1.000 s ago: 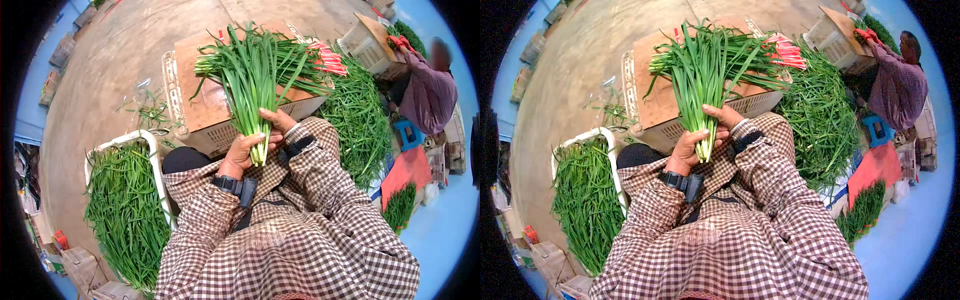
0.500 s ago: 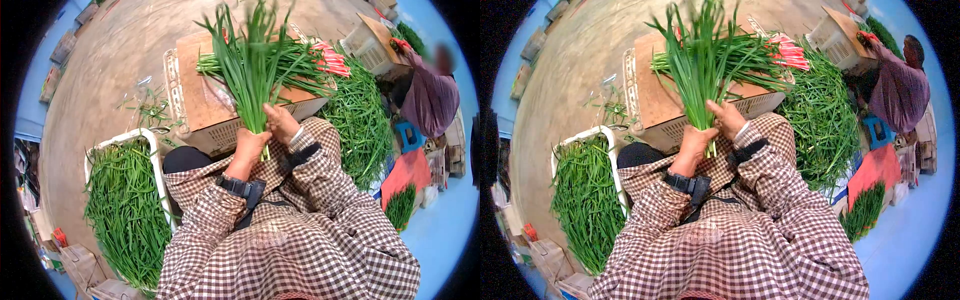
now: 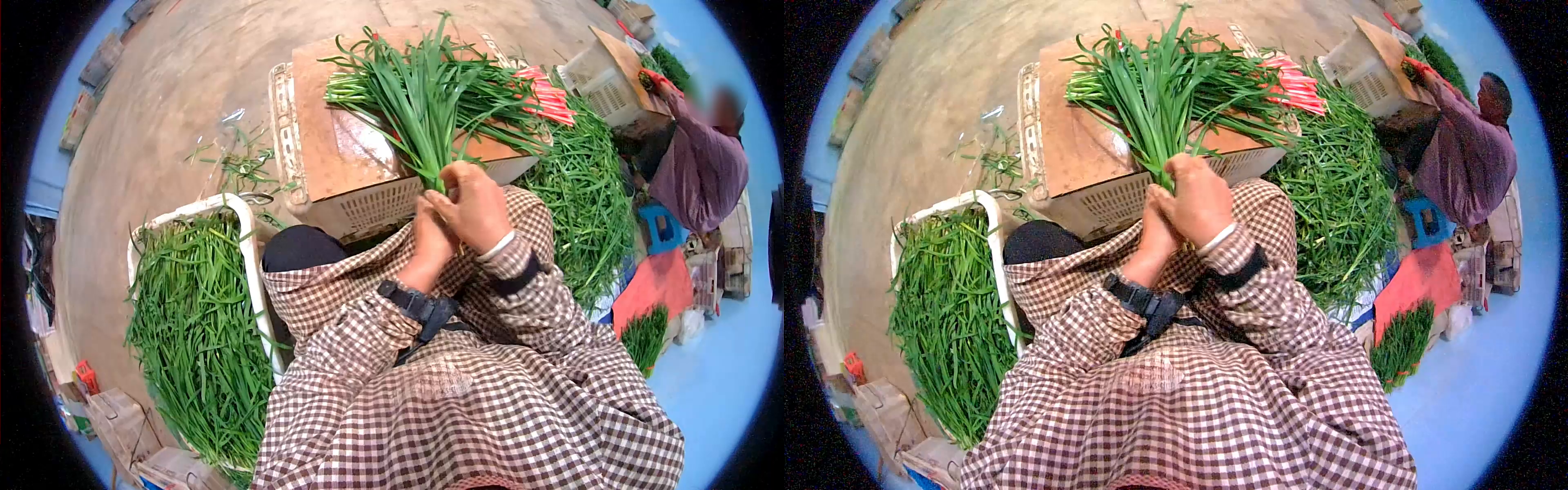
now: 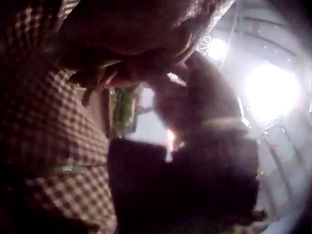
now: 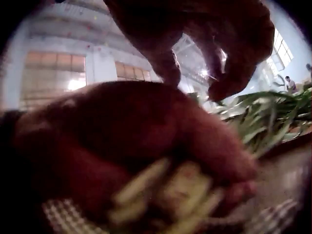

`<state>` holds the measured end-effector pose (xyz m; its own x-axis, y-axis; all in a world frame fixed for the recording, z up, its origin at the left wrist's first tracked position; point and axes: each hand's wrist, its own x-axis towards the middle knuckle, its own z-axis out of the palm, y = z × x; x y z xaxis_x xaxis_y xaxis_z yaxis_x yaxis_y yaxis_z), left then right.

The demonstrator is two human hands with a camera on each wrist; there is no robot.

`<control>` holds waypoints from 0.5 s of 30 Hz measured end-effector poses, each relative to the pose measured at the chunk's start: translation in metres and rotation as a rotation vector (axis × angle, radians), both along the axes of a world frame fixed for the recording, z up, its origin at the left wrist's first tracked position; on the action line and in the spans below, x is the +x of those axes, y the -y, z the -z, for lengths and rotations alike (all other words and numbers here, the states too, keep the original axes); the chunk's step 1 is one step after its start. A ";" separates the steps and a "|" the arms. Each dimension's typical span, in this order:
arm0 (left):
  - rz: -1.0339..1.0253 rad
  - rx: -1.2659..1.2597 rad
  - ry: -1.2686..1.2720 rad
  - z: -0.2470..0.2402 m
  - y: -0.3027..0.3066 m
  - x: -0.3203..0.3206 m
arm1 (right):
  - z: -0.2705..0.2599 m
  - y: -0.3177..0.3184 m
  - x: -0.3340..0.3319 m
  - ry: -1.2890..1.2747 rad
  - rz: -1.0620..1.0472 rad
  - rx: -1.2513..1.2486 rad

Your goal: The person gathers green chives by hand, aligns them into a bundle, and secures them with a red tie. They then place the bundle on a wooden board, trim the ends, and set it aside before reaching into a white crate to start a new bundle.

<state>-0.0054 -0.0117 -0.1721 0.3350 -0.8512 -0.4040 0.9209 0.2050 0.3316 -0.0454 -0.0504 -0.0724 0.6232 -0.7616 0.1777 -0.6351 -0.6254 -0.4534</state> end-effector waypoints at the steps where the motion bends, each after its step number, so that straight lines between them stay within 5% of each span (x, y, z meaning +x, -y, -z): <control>1: 0.013 0.043 0.052 -0.003 0.000 -0.004 | 0.006 -0.001 0.002 -0.036 -0.039 -0.052; 5: 0.002 -0.025 0.492 0.033 0.003 -0.012 | 0.018 0.006 -0.003 0.048 -0.034 -0.069; 6: 0.056 0.083 1.036 -0.012 -0.006 0.002 | 0.020 0.005 -0.007 0.142 -0.036 -0.032; 7: 0.060 0.084 1.037 -0.014 -0.011 0.006 | 0.020 0.005 -0.010 0.143 -0.032 -0.030; 9: 0.263 -0.210 0.178 -0.016 -0.017 0.013 | 0.020 0.008 -0.015 0.350 -0.076 0.253; 10: 0.320 -0.335 -0.055 -0.011 -0.026 0.023 | 0.021 0.011 -0.018 0.438 -0.072 0.407; 13: 0.220 -0.357 -0.246 -0.010 -0.022 0.020 | 0.019 0.013 -0.018 0.424 -0.198 0.141; 15: 0.124 -0.258 -0.132 -0.003 -0.023 0.013 | 0.016 0.006 -0.014 0.405 -0.343 0.023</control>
<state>0.0075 0.0116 -0.1687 0.1812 -0.9624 -0.2022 0.9758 0.1504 0.1587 -0.0595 -0.0566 -0.0889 0.7220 -0.5325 0.4418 -0.1668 -0.7537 -0.6357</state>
